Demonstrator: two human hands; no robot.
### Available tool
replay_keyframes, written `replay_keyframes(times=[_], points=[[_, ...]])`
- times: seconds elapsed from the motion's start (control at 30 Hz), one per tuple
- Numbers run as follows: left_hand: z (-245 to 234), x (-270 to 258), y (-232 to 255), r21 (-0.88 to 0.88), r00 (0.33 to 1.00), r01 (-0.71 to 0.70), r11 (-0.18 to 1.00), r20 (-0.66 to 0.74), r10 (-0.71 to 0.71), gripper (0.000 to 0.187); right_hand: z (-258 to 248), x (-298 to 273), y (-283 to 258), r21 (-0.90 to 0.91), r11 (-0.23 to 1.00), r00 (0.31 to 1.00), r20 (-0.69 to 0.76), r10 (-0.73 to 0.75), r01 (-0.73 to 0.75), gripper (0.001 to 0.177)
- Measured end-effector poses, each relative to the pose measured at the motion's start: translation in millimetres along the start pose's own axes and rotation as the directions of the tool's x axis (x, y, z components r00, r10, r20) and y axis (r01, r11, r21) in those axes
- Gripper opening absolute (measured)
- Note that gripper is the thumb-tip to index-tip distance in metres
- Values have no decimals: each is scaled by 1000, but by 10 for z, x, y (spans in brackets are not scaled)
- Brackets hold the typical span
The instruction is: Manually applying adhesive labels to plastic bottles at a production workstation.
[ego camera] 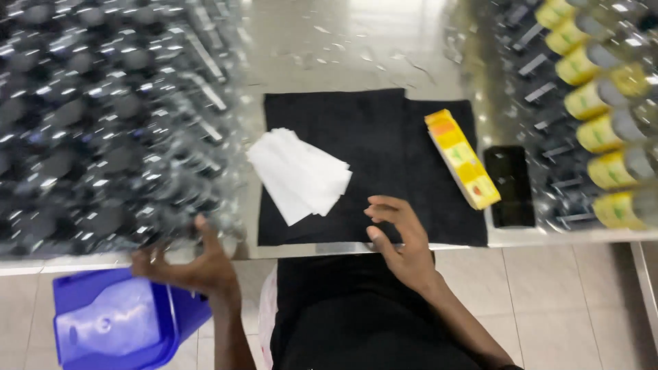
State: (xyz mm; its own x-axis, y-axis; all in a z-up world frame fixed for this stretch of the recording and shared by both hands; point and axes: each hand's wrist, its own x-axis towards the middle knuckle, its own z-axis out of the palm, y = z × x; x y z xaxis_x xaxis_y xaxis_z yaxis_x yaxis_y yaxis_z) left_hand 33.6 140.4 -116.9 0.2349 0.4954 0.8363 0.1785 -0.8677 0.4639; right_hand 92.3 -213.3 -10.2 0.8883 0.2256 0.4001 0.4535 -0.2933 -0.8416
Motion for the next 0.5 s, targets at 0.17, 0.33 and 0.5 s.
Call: replay_keyframes(times=[0.17, 0.33, 0.5], points=[[-143, -22, 202, -179, 1000, -5, 984, -17, 2, 107, -143, -177, 69, -140, 989, 998, 15, 58, -55, 26], [-65, 73, 1415, -232, 989, 58, 971, 147, -24, 124, -195, -97, -134, -138, 990, 1000, 13, -7, 8, 30], [21, -17, 2219, -573, 706, 656, 492, 695, -131, 114, -235, 71, -259, -124, 991, 998, 46, -37, 42, 42]])
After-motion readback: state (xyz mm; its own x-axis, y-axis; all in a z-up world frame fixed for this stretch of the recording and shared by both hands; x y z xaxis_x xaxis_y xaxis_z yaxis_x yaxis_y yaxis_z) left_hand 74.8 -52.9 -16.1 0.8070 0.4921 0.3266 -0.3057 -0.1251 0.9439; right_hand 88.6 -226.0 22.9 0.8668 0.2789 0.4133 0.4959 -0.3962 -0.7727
